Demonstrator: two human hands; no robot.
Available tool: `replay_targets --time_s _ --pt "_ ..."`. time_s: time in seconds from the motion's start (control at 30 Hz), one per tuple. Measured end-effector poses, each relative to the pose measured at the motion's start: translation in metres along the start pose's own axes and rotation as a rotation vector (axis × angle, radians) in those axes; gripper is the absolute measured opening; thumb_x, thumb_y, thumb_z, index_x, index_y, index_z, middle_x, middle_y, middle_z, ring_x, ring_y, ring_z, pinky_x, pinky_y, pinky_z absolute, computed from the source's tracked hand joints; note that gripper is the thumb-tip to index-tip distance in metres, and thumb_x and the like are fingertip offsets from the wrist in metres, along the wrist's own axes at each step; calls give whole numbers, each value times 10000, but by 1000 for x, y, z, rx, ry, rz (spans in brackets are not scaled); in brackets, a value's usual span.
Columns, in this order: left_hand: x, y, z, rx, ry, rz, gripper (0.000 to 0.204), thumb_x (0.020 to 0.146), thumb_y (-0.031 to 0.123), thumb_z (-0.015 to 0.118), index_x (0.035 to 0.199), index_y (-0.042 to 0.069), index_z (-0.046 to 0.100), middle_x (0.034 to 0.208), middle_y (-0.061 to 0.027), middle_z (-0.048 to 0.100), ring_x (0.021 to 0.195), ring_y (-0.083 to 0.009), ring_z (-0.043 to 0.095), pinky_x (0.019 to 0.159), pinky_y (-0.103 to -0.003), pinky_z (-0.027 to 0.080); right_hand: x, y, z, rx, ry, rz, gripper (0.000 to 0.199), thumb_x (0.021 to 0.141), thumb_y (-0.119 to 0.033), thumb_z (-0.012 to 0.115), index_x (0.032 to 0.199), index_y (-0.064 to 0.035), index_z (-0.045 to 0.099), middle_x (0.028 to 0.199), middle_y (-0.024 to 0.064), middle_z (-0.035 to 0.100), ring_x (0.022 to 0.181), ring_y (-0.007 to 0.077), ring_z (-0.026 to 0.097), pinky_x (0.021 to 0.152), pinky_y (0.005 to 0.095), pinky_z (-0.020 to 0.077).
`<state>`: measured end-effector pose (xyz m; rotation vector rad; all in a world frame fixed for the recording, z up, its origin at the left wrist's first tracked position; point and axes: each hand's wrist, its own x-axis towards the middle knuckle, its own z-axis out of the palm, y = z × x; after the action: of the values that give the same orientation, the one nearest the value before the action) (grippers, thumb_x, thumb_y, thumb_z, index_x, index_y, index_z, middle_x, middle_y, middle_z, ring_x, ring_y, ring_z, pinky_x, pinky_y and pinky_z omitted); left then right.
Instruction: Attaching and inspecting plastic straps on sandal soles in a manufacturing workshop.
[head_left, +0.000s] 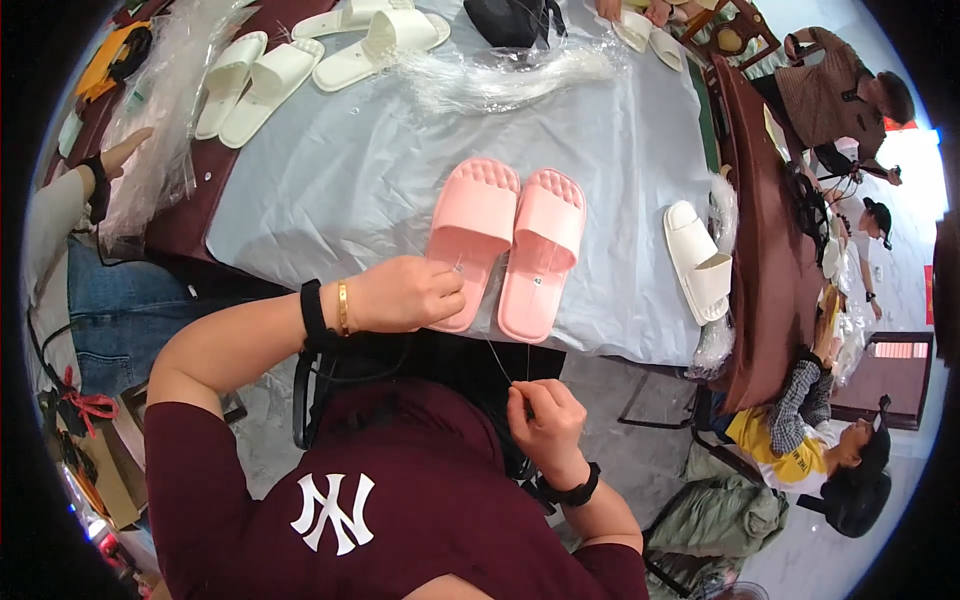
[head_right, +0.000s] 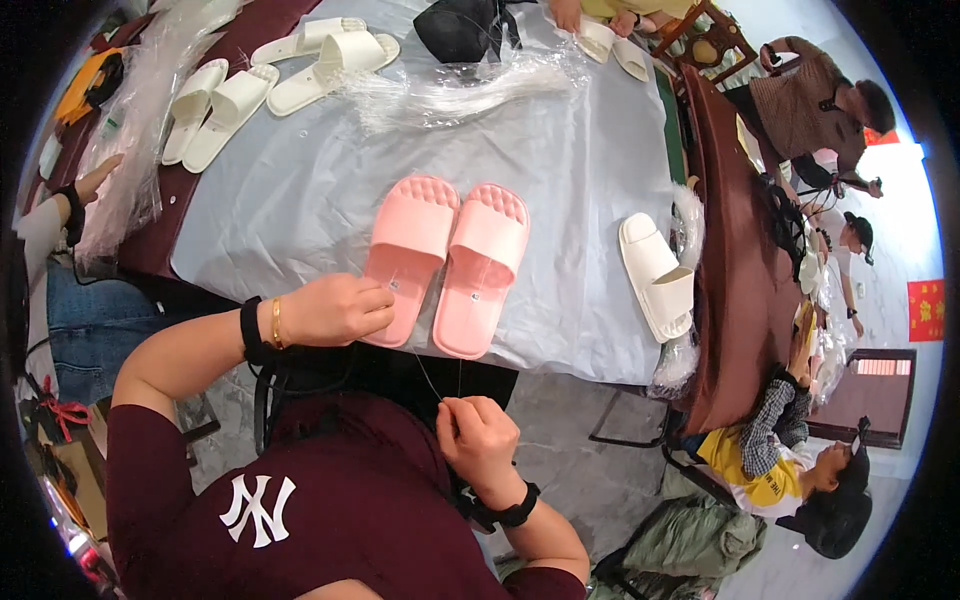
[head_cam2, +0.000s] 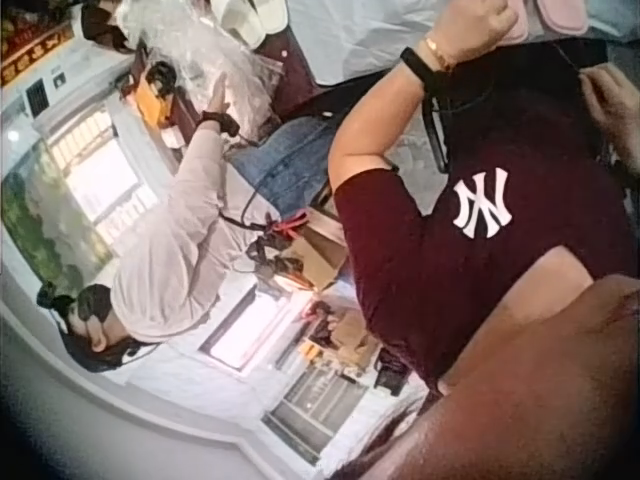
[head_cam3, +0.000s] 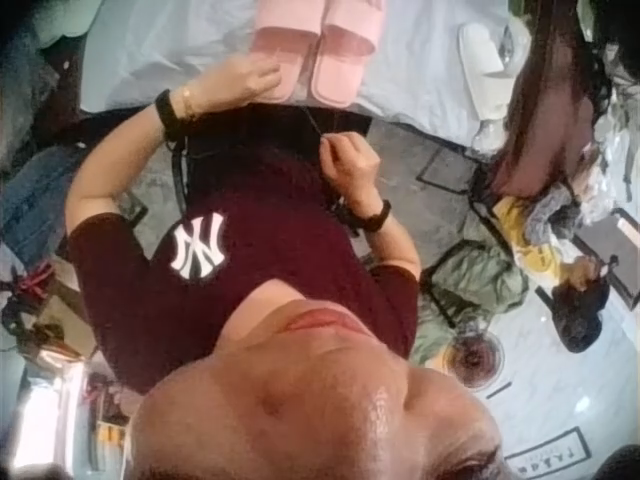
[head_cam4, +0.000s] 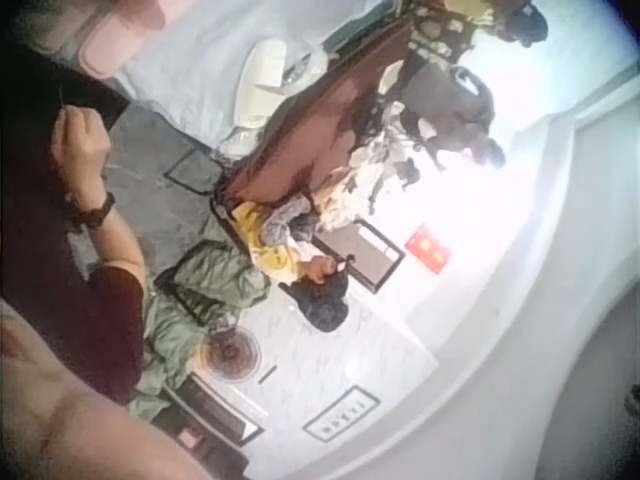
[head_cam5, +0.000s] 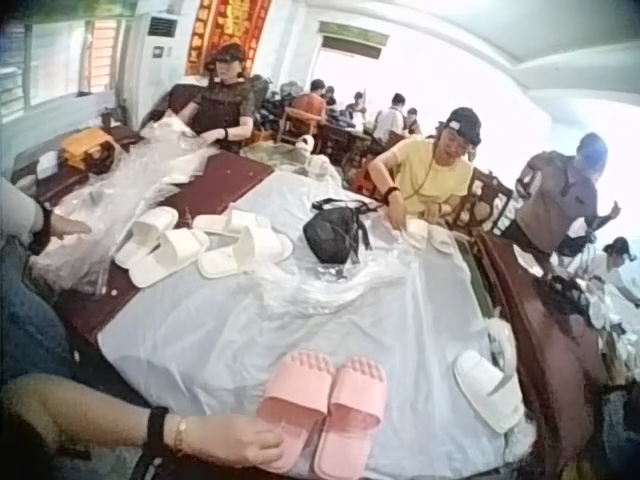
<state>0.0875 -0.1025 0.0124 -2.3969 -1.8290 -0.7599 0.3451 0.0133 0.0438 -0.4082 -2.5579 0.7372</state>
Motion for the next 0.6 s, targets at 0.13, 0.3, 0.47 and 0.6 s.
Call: replay_targets --time_s 0.13,0.3,0.47,0.6 --pt "2 -2 1 28 -4 5 105 717 123 581 755 80 494 757 -55 505 703 -214 561 597 -324 496 -2 -7 2 -12 -58 110 52 732 -48 701 750 -63 654 671 68 603 579 233 602 511 329 481" --pt "3 -6 5 15 -63 31 128 706 113 589 805 55 533 837 -72 558 735 -219 582 610 -317 504 -7 -9 5 -4 -91 165 51 745 -68 690 728 -75 642 668 67 599 584 245 603 514 342 482" --pt "5 -14 9 46 -24 18 152 702 115 592 831 48 547 869 -76 574 751 -223 585 636 -324 514 7 -7 10 -8 -45 140 49 739 -28 689 727 -47 646 657 94 599 552 254 599 504 343 475" --pt "11 -24 2 108 41 -19 200 701 107 596 890 43 576 907 -73 593 790 -229 601 651 -327 520 34 7 26 -97 54 85 65 756 -45 672 709 -46 626 654 100 596 551 269 595 498 352 468"
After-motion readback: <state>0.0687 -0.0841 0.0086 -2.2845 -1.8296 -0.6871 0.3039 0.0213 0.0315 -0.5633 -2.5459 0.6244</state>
